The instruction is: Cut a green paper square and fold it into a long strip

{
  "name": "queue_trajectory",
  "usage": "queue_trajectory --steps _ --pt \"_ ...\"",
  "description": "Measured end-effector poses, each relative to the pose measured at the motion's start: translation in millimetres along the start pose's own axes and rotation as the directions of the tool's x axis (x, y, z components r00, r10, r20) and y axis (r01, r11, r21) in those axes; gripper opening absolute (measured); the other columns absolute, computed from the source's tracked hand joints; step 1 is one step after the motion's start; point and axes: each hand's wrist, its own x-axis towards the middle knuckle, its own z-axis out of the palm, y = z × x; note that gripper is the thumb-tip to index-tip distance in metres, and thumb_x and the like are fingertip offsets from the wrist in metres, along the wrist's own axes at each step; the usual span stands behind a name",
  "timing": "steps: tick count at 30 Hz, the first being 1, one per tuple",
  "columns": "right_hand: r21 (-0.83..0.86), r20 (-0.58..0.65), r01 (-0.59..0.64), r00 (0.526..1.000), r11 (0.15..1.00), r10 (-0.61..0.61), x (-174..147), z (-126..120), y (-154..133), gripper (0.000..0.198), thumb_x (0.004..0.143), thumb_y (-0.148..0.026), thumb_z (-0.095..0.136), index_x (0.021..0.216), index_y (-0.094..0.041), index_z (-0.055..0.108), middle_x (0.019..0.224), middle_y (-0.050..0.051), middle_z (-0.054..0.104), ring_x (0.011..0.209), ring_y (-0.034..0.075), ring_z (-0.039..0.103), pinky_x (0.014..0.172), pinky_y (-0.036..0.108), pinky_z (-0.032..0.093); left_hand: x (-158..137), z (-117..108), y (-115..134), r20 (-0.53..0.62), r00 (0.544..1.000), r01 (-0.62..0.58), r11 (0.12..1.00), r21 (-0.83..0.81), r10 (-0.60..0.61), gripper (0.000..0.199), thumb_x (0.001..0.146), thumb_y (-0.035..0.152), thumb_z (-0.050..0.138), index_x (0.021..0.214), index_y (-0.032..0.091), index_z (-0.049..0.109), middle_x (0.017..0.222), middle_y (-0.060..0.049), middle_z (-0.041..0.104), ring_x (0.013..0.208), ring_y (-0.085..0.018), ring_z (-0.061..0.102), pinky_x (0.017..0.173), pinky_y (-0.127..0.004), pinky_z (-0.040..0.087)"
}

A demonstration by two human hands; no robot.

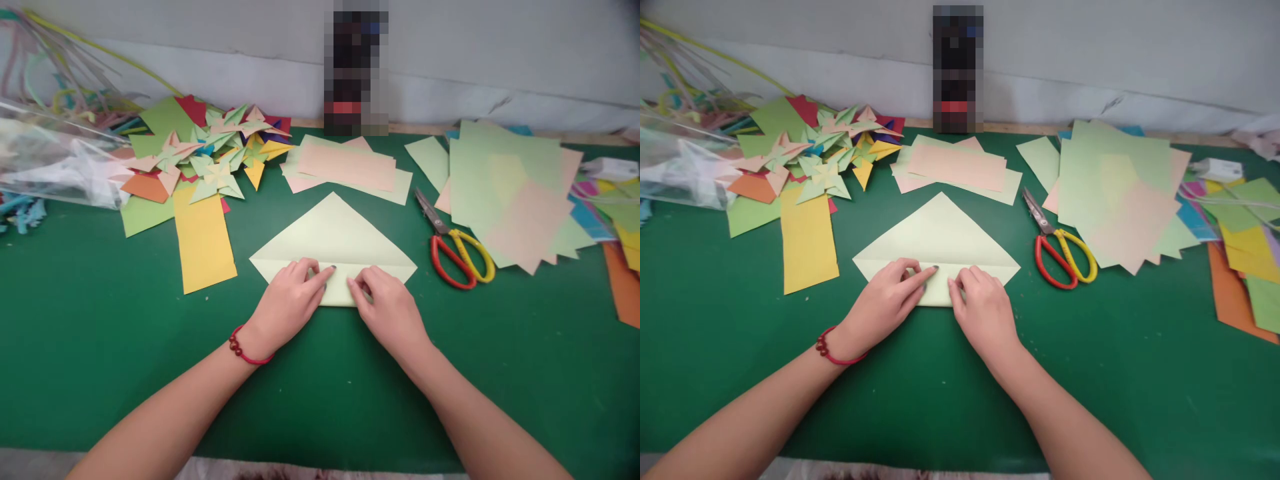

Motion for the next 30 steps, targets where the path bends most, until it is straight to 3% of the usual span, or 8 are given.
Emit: queue_trajectory --steps 30 --pt "0.014 0.001 -0.002 1.0 1.0 0.002 0.0 0.2 1.3 0.025 0.09 -0.032 0.043 0.068 -0.02 0.039 0.067 -0.001 0.048 0.063 0.013 0.047 0.061 0.027 0.032 -2.0 -1.6 1.4 0.005 1.0 -0.003 1.0 0.003 0.003 0.033 0.092 0.017 0.039 0.122 0.017 0.051 0.106 -0.009 0.053 0.092 -0.019 0.052 0.082 -0.037 0.047"
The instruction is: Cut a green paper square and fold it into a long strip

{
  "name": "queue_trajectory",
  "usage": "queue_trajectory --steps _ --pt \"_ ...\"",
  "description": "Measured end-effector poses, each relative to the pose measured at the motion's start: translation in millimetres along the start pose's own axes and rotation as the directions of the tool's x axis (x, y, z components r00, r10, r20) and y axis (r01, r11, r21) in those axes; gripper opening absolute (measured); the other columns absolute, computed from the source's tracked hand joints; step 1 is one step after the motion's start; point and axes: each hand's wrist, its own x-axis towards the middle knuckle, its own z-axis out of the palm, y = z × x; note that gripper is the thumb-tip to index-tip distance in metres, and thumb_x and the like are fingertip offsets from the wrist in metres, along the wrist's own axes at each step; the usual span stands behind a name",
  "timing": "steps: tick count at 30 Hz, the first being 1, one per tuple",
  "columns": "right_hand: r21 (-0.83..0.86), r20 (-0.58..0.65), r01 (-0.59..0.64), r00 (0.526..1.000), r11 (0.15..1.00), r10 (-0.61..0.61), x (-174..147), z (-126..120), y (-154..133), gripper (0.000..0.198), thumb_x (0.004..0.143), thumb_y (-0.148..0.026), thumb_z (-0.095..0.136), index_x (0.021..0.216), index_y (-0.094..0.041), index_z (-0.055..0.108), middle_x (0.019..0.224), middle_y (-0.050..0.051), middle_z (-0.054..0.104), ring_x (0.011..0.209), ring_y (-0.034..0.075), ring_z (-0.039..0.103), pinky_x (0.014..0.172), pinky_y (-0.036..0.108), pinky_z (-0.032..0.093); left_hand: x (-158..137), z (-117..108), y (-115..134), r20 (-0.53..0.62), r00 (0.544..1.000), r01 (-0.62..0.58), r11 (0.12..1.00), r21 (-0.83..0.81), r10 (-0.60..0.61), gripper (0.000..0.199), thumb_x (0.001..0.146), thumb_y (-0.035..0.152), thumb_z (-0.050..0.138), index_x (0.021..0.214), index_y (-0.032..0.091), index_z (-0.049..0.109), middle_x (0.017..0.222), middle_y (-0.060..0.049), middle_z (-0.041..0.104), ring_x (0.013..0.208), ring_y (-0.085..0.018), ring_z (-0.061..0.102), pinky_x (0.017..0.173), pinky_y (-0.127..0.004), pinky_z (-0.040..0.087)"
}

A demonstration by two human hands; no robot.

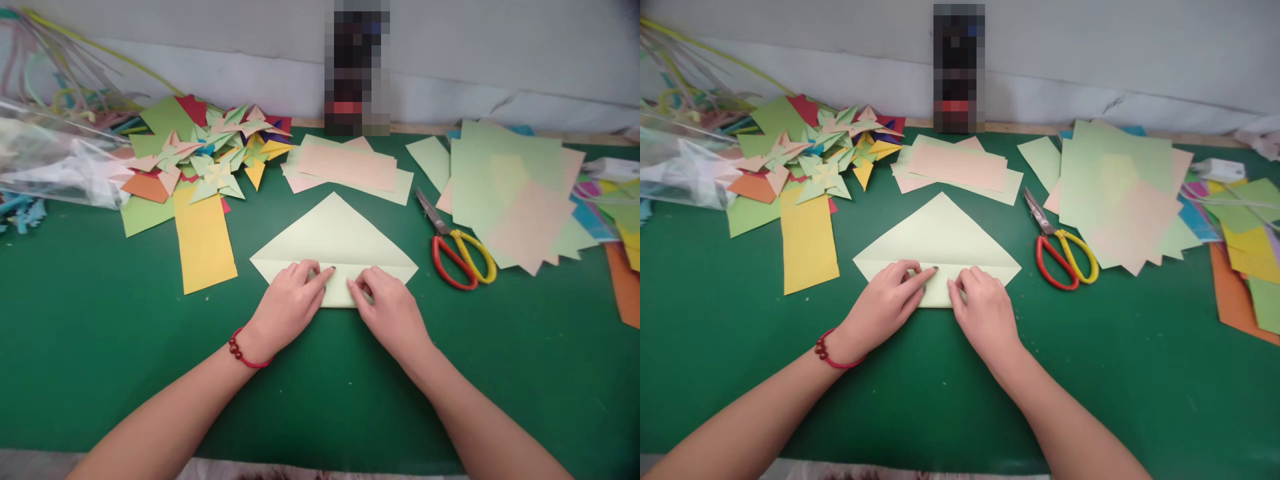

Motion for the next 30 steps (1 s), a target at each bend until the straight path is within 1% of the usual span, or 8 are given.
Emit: queue_trajectory --steps 19,30 --pt "-0.022 -0.013 0.018 1.0 1.0 -0.019 -0.2 -0.6 -1.2 0.025 0.09 -0.03 0.042 0.067 -0.02 0.041 0.067 0.0 0.05 0.061 0.013 0.047 0.06 0.027 0.032 0.9 0.2 0.7 0.003 1.0 -0.028 0.996 0.079 0.028 0.032 0.093 0.019 0.037 0.121 0.017 0.051 0.106 -0.01 0.054 0.087 -0.019 0.052 0.078 -0.036 0.048" --pt "-0.026 -0.004 0.012 1.0 1.0 -0.012 0.3 0.3 -0.8 0.025 0.09 -0.031 0.042 0.067 -0.02 0.04 0.067 0.0 0.049 0.061 0.013 0.046 0.06 0.027 0.032 1.1 1.2 1.8 0.026 0.999 -0.042 0.99 0.135 0.039 0.033 0.094 0.019 0.036 0.123 0.016 0.049 0.105 -0.01 0.054 0.088 -0.02 0.051 0.077 -0.036 0.047"
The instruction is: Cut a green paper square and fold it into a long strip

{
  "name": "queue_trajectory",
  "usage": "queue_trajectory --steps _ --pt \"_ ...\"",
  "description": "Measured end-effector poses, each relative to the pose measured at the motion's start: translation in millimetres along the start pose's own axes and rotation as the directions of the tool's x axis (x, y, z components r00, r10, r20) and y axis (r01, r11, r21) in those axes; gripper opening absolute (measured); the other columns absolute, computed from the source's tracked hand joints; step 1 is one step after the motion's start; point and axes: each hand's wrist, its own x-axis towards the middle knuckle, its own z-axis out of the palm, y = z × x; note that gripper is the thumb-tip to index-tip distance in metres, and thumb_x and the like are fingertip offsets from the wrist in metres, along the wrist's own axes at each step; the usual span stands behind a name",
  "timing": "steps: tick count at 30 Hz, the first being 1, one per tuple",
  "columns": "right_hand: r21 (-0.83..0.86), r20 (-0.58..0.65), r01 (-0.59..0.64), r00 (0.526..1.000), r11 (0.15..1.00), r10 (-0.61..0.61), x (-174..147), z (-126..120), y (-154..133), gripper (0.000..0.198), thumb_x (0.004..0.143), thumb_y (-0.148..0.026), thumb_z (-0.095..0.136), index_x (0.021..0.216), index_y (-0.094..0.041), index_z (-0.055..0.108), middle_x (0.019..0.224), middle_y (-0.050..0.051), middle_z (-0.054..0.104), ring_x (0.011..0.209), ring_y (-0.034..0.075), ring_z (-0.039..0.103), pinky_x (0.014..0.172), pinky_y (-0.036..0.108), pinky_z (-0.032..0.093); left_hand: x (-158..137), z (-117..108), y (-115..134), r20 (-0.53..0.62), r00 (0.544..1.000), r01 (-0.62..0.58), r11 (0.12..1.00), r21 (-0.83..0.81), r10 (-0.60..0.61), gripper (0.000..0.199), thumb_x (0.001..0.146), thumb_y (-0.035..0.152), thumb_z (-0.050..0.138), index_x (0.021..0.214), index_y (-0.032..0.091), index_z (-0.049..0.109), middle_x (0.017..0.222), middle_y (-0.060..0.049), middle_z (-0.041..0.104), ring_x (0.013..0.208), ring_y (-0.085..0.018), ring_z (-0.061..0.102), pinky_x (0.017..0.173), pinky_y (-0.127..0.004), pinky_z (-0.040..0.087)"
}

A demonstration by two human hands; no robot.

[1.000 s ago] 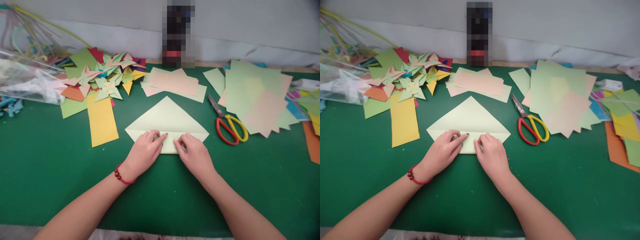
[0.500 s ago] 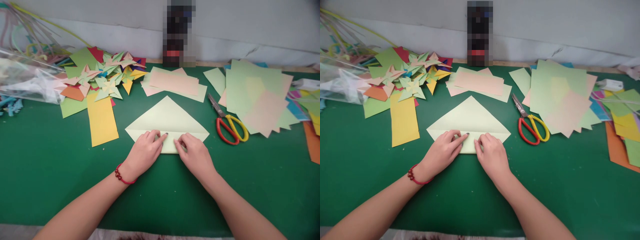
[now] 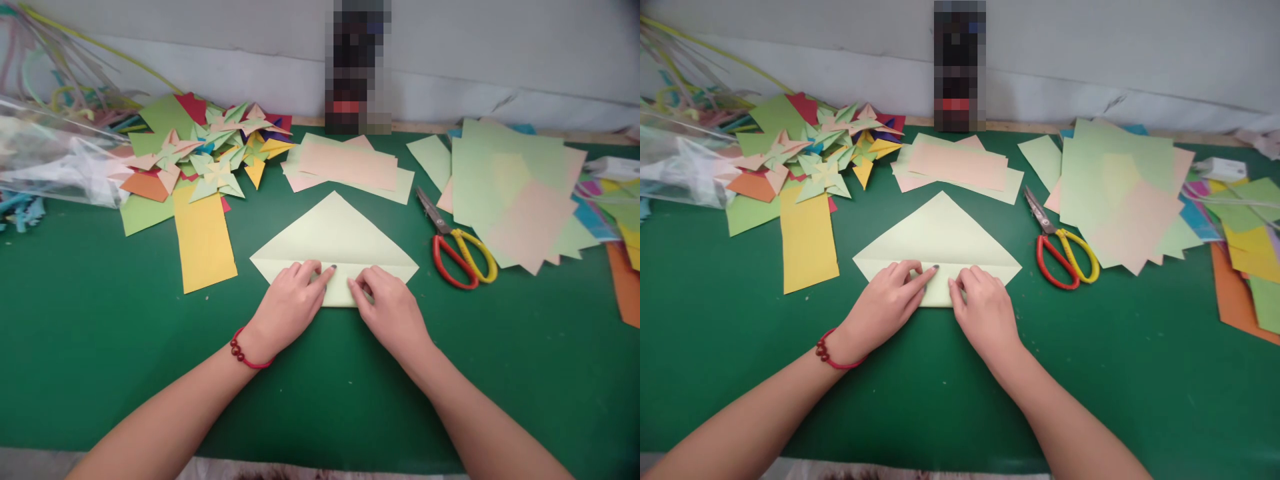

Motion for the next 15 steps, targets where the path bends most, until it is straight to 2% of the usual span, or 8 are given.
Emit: queue_trajectory --steps 15 --pt "-0.014 -0.015 0.011 1.0 1.0 -0.011 -0.3 0.2 -0.5 0.026 0.091 -0.03 0.04 0.067 -0.02 0.042 0.067 0.0 0.05 0.061 0.013 0.046 0.06 0.028 0.032 0.3 0.3 0.1 -0.007 1.0 -0.01 1.0 0.013 0.01 0.033 0.093 0.018 0.036 0.124 0.016 0.048 0.105 -0.01 0.055 0.087 -0.02 0.052 0.075 -0.036 0.047"
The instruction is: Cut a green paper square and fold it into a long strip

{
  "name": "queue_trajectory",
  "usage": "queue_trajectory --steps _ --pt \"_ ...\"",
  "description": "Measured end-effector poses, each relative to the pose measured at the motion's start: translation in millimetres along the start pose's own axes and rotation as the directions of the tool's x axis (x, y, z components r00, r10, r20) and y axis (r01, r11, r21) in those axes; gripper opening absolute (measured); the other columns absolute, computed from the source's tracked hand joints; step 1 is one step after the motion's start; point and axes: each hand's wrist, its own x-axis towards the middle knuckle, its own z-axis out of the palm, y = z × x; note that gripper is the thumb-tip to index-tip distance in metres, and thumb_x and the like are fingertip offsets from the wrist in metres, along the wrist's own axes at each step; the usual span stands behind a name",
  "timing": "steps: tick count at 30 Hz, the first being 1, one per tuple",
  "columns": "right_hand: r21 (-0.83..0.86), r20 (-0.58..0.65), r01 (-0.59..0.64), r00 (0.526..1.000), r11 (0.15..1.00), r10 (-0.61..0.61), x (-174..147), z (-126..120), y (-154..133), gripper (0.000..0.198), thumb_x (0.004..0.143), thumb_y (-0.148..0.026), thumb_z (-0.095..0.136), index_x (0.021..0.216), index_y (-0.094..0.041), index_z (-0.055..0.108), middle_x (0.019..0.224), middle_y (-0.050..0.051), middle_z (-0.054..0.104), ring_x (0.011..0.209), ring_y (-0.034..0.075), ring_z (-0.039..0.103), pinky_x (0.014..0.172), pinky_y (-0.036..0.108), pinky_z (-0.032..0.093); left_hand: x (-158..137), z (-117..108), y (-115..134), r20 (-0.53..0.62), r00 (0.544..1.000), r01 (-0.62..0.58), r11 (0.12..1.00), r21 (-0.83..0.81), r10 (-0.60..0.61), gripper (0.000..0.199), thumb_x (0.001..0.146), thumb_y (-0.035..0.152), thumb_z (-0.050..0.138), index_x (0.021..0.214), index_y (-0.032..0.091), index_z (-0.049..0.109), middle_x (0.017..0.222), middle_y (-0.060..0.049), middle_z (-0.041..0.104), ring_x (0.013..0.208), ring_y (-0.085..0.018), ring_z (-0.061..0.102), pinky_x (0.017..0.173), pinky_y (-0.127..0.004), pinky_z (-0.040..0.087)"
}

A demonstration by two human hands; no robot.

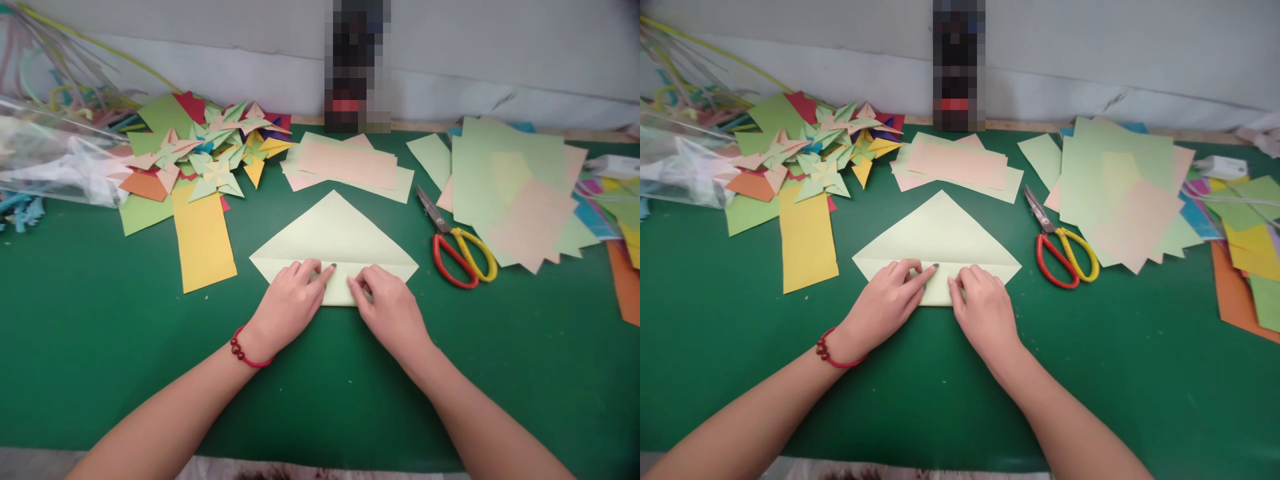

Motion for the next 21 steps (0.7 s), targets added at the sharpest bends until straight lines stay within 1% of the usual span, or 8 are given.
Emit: queue_trajectory --steps 10,21 --pt "-0.01 0.018 -0.013 1.0 1.0 0.013 -0.1 -1.0 -0.3 0.025 0.091 -0.03 0.041 0.068 -0.02 0.04 0.067 0.0 0.049 0.061 0.013 0.045 0.06 0.027 0.031 0.5 0.0 -0.3 0.026 1.0 -0.003 0.999 0.033 0.002 0.033 0.094 0.018 0.035 0.124 0.016 0.048 0.106 -0.01 0.054 0.086 -0.02 0.051 0.074 -0.036 0.047" --pt "-0.005 -0.004 0.01 1.0 1.0 -0.01 -0.3 -0.1 0.0 0.025 0.09 -0.029 0.041 0.067 -0.02 0.042 0.067 0.0 0.049 0.06 0.013 0.046 0.059 0.027 0.031 0.6 -0.8 -0.3 0.018 1.0 -0.004 1.0 0.03 0.004 0.033 0.094 0.018 0.035 0.124 0.017 0.047 0.106 -0.01 0.055 0.087 -0.02 0.052 0.074 -0.036 0.047"
